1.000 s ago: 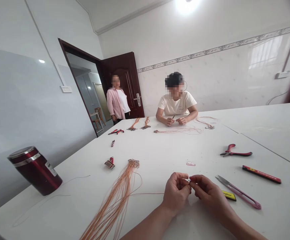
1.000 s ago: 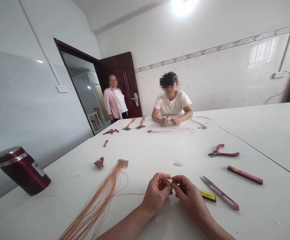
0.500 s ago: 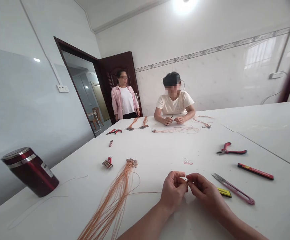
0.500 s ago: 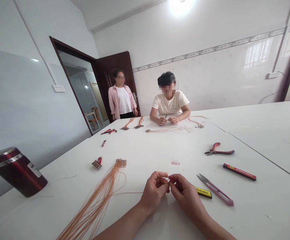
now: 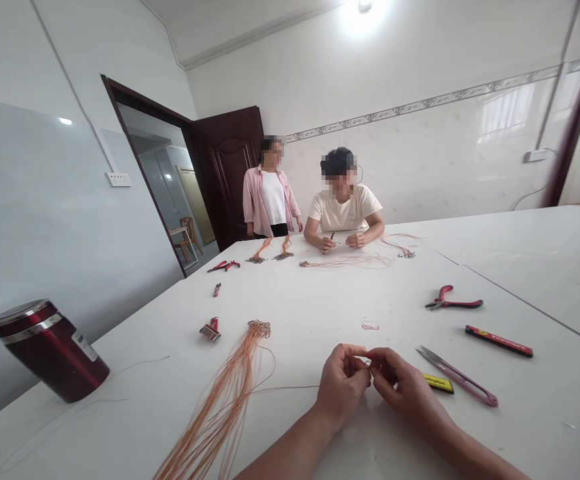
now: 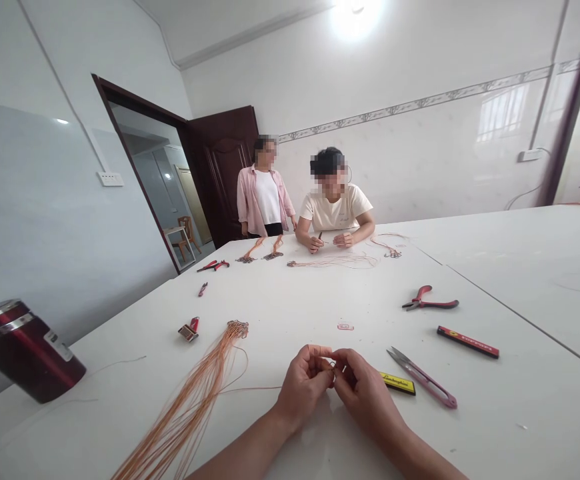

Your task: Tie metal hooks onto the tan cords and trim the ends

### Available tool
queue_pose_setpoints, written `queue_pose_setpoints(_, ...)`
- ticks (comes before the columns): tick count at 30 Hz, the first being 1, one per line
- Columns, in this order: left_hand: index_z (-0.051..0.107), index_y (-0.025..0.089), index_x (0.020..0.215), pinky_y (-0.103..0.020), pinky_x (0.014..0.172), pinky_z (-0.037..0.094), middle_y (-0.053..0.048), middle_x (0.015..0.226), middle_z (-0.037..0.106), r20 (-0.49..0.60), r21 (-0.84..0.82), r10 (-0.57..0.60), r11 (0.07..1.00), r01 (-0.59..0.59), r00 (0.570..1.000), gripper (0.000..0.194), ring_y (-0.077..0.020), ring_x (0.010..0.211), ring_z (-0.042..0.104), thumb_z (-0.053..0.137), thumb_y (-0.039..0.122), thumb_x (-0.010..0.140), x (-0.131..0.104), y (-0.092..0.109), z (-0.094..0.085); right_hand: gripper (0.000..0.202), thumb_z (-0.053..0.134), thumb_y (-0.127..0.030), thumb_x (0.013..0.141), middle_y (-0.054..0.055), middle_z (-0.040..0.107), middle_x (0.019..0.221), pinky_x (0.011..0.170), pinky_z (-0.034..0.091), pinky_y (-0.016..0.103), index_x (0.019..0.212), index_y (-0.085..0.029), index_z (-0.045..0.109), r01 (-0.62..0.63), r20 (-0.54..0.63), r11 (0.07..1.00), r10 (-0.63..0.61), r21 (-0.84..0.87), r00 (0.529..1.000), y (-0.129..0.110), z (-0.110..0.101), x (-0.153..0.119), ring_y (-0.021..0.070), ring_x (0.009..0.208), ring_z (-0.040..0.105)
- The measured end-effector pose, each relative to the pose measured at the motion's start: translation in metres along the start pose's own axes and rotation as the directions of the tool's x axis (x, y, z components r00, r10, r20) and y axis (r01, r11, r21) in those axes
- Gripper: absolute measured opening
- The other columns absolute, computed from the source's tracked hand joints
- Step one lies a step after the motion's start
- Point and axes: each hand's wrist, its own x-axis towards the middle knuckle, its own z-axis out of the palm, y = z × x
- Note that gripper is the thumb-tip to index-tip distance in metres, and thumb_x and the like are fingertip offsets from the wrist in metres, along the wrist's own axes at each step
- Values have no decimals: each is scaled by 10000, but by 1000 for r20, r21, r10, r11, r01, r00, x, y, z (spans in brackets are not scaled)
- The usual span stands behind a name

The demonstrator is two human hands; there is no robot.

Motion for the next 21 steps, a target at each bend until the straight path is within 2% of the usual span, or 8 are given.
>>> queue_pose_setpoints(11, 535, 145, 910, -241, 600, 411, 18, 628, 503, 4, 51, -14, 999, 14, 1000, 249, -91, 590, 476, 524, 117, 663, -1, 3, 1, 168, 372, -221, 728, -19, 507, 626, 493, 373, 219, 861, -194, 471, 34, -41, 997, -37, -66, 998, -1, 2, -1, 114, 539, 454)
queue_pose_setpoints(21, 530, 158, 921, -238, 604, 407, 18, 633, 508, 3, 89, -9, 996, 9, 1000, 257, -93, 596, 479, 530, 134, 666, 0, -2, -1, 169, 360, -218, 734, -12, 508, 655, 533, 379, 235, 873, -192, 453, 15, 7, 999, -14, -48, 1000, 4, 4, 0, 121, 575, 456)
